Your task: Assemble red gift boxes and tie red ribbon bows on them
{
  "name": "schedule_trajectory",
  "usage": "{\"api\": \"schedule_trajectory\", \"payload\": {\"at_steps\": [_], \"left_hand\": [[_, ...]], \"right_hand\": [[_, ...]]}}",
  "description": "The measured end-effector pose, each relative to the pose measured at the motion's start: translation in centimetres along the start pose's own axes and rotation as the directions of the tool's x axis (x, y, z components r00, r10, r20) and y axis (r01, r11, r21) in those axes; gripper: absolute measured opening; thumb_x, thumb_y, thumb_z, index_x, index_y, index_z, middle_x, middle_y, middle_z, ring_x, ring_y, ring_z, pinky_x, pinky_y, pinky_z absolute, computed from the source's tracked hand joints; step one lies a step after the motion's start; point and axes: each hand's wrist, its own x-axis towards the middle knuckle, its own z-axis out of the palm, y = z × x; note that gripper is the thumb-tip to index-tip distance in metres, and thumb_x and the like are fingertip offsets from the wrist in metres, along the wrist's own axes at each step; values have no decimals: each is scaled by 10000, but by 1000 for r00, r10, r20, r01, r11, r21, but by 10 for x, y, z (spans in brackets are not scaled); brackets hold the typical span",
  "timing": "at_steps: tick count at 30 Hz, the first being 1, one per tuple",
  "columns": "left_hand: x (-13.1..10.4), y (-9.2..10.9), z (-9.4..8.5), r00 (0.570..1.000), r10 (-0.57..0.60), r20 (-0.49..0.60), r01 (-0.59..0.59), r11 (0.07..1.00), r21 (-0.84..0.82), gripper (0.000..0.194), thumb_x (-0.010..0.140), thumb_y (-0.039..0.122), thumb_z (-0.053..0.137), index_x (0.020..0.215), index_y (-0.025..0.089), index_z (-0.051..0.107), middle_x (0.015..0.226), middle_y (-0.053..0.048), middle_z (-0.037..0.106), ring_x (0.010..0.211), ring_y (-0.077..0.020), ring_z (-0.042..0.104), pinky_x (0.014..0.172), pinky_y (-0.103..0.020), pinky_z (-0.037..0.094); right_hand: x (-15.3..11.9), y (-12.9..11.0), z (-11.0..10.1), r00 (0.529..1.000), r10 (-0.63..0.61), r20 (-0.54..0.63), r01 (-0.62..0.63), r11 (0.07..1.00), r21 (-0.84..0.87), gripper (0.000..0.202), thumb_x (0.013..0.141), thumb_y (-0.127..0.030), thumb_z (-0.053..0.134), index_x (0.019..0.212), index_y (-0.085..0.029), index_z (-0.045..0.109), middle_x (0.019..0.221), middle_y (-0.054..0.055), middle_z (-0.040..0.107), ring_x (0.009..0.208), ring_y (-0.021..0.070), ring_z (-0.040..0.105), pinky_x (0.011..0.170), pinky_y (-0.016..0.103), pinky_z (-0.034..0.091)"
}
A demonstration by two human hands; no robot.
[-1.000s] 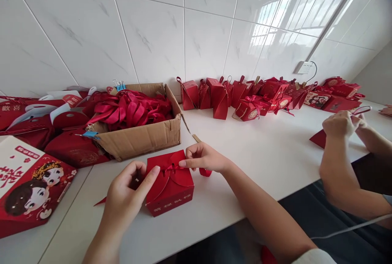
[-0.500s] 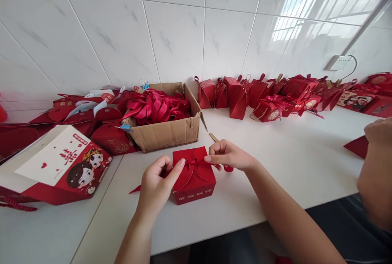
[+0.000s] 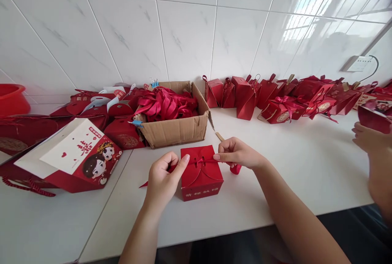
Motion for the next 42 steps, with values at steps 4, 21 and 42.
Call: {"api": "schedule_trajectory", "payload": {"at_steps": [4,21,42], "left_hand": [[1,-1,0,999,-23,27,24,1000,-9,455,813,408,563,597,210,215,603,52,193,560,-105,220,523,-242,212],[2,2,7,997,62,-44,-58,994,92,366,795,398,614,638,209,343,615,60,323,558,-105,329,538,-232,300],[17,47,16,912,408,43,-406,884,230,68,828,248,573,798,207,619,809,-8,680,787,-175,622,763,-304,464]], "right_hand": [[-1,0,-4,1000,-1,27,1,1000,8,330,717,-368,755,578,-143,558,441,-75,452,402,32,379,399,170,321],[-7,6,-9,921,-368,130,286,863,417,164,825,-291,675,933,-171,703,588,-6,659,529,107,606,533,231,482],[-14,-9,9,942,-292,163,239,929,282,155,905,-299,586,990,-185,523,663,1,700,567,96,600,564,214,438]]}}
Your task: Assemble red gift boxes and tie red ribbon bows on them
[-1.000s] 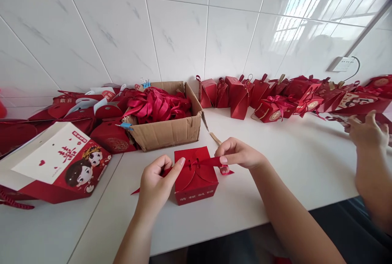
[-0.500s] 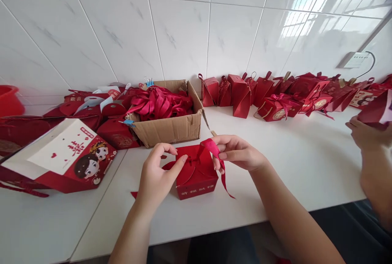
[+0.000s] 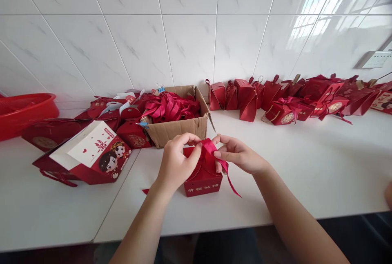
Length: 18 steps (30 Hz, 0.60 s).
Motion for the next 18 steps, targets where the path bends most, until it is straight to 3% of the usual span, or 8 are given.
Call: {"api": "schedule_trajectory", "payload": {"at_steps": [10,18], "left_hand": [[0,2,-5,999,39,32,-41,997,61,104,847,284,551,805,201,598,818,-25,673,807,-190,626,774,-312,470],[0,0,-5,996,94,9,-94,995,17,83,850,231,544,803,203,608,827,-16,657,824,-176,609,783,-301,462]], "right_hand": [[6,5,10,973,27,-228,-68,983,-172,305,831,-438,640,931,-180,512,542,-32,618,445,83,484,467,209,366],[11,9,19,952,-37,-305,-65,946,-317,319,833,-451,619,936,-153,668,553,-32,532,492,89,488,491,223,388]]}}
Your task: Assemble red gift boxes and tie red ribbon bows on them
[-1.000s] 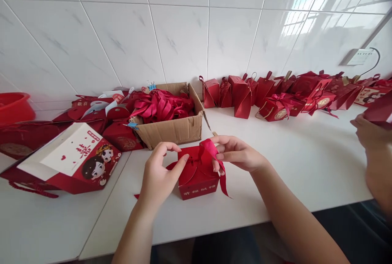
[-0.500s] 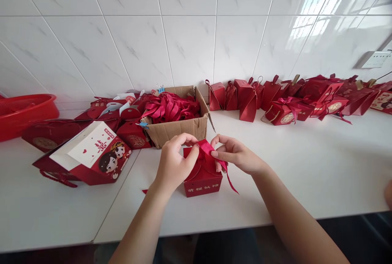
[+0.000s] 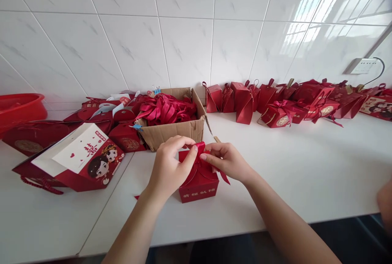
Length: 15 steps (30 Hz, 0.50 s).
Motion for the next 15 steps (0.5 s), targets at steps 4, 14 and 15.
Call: {"api": "schedule_trajectory", "payload": {"at_steps": [4,14,15], "left_hand": [[-5,-2,-7,994,-110,18,111,992,-67,73,819,206,538,853,215,602,898,-16,639,894,-182,591,837,-312,437],[-29,-38,-14,829,-505,242,547,821,-161,318,783,502,605,769,197,519,714,20,514,659,-143,519,595,-245,416],[-30,-38,-14,815,-497,298,561,806,-189,325,801,505,582,741,189,532,677,26,493,620,-130,488,560,-233,391]], "right_hand": [[1,1,5,987,-106,-122,95,991,-96,265,841,-427,608,808,-172,673,674,5,564,566,104,467,521,244,384],[2,2,4,990,-137,41,137,991,-7,250,859,-423,602,877,-188,686,918,78,682,917,201,603,800,337,485],[2,2,4,990,-121,65,118,992,42,256,861,-426,600,868,-182,678,905,75,684,907,197,611,793,332,492]]}}
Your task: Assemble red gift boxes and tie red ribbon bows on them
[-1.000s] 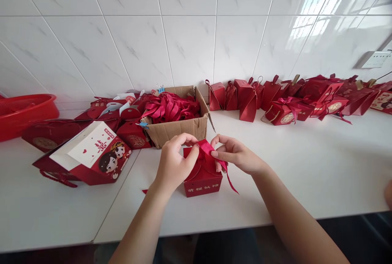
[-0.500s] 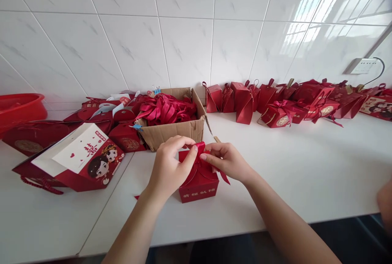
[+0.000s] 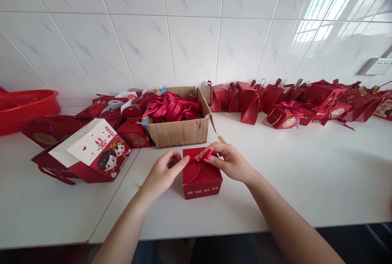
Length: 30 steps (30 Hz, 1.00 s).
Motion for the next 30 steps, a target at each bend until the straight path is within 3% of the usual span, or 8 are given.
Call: {"api": "schedule_trajectory", "payload": {"at_steps": [3,9,11,14,19,25,30], "left_hand": [[-1,2,-1,995,-16,99,18,1000,-13,389,839,510,525,641,176,533,597,37,432,551,-110,407,510,-227,321],[0,4,-8,1000,21,-21,-20,998,66,457,791,484,583,504,187,389,528,51,311,523,-111,328,499,-238,246],[1,6,-11,999,31,-30,-29,997,75,445,785,482,587,499,185,421,527,44,353,533,-116,355,509,-238,268],[3,13,-17,997,65,37,-69,991,112,368,796,488,572,590,184,544,579,26,453,564,-127,409,522,-237,314],[5,26,-30,983,102,155,-146,941,305,275,737,464,648,708,191,636,540,54,393,499,-108,378,450,-217,272],[6,38,-28,969,198,148,-243,871,427,161,794,351,589,740,225,672,718,3,645,666,-164,590,587,-239,428],[2,48,-19,973,214,82,-230,908,351,149,824,283,538,804,229,676,764,3,689,661,-160,618,566,-232,452]], "right_hand": [[0,-2,1,999,31,34,-34,996,84,274,879,-427,578,819,-167,636,853,62,682,816,161,614,736,290,498],[-2,-5,5,997,74,5,-74,997,-31,298,917,-421,512,780,-166,582,823,49,653,736,132,573,650,239,453],[-3,-5,7,998,68,-9,-69,995,-77,298,921,-423,498,785,-171,580,825,51,653,742,141,574,641,244,449],[-3,-6,10,997,56,-51,-62,991,-122,290,920,-416,493,781,-180,588,803,46,659,719,144,571,624,248,446],[-1,-11,17,990,62,-127,-76,991,-113,233,887,-355,534,754,-179,611,761,34,671,668,135,563,605,247,433],[0,-13,25,969,87,-232,-114,988,-105,188,858,-299,546,737,-176,619,715,28,681,654,142,592,611,252,446],[2,-13,29,949,116,-295,-161,978,-135,167,842,-291,554,770,-178,652,690,34,690,649,162,617,596,266,454]]}}
